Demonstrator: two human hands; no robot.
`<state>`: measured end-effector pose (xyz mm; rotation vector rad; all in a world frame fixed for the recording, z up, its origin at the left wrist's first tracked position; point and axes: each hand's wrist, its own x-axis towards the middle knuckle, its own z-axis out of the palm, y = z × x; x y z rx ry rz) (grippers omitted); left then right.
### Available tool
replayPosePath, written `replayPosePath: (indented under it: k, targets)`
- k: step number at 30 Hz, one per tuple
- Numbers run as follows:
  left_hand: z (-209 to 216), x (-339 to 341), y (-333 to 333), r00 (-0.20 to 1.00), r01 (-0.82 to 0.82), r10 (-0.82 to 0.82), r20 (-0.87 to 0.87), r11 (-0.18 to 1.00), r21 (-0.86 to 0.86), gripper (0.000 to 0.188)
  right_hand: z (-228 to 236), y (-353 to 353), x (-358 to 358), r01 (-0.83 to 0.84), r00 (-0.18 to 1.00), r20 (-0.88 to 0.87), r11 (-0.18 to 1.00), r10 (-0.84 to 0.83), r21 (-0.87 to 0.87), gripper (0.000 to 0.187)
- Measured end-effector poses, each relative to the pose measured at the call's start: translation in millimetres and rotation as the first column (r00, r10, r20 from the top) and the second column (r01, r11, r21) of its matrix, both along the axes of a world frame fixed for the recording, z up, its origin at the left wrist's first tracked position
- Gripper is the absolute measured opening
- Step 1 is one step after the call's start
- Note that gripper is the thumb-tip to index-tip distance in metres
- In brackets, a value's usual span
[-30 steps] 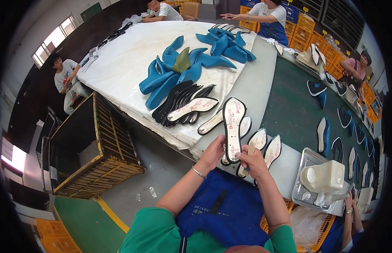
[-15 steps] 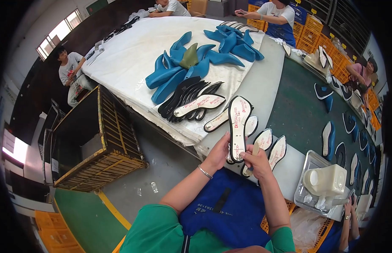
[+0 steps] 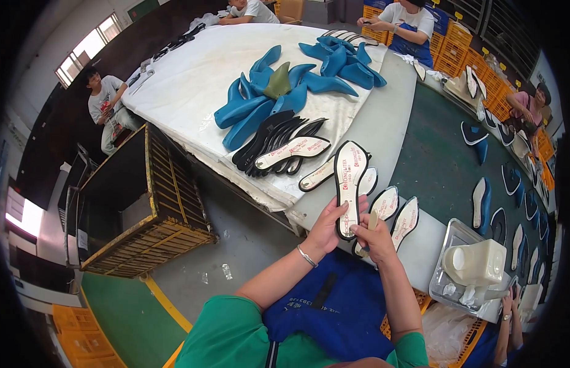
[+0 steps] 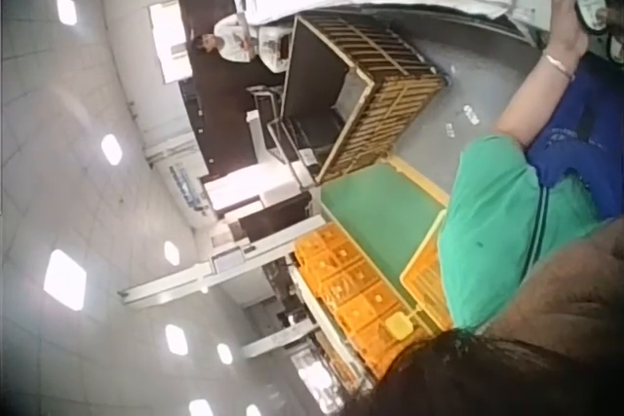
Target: Applying adhesive or glue to shoe insoles using a brush at a manufacturing workstation.
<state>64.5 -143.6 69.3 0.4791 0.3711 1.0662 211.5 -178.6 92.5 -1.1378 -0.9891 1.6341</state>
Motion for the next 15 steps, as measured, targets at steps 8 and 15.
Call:
replayPosePath:
  k: [8, 15]
  targets:
    - [0, 3, -6, 0.999, 0.029, -0.029, 0.013, 1.000, 0.009, 0.046, 0, -5, 3, 0.029, 1.000, -0.012, 0.999, -0.029, -0.013, 0.013]
    - [8, -1, -4, 0.999, 0.023, -0.023, 0.032, 1.000, 0.015, 0.044, -9, -17, 17, 0.111, 0.972, 0.202, 0.993, -0.117, 0.041, 0.019]
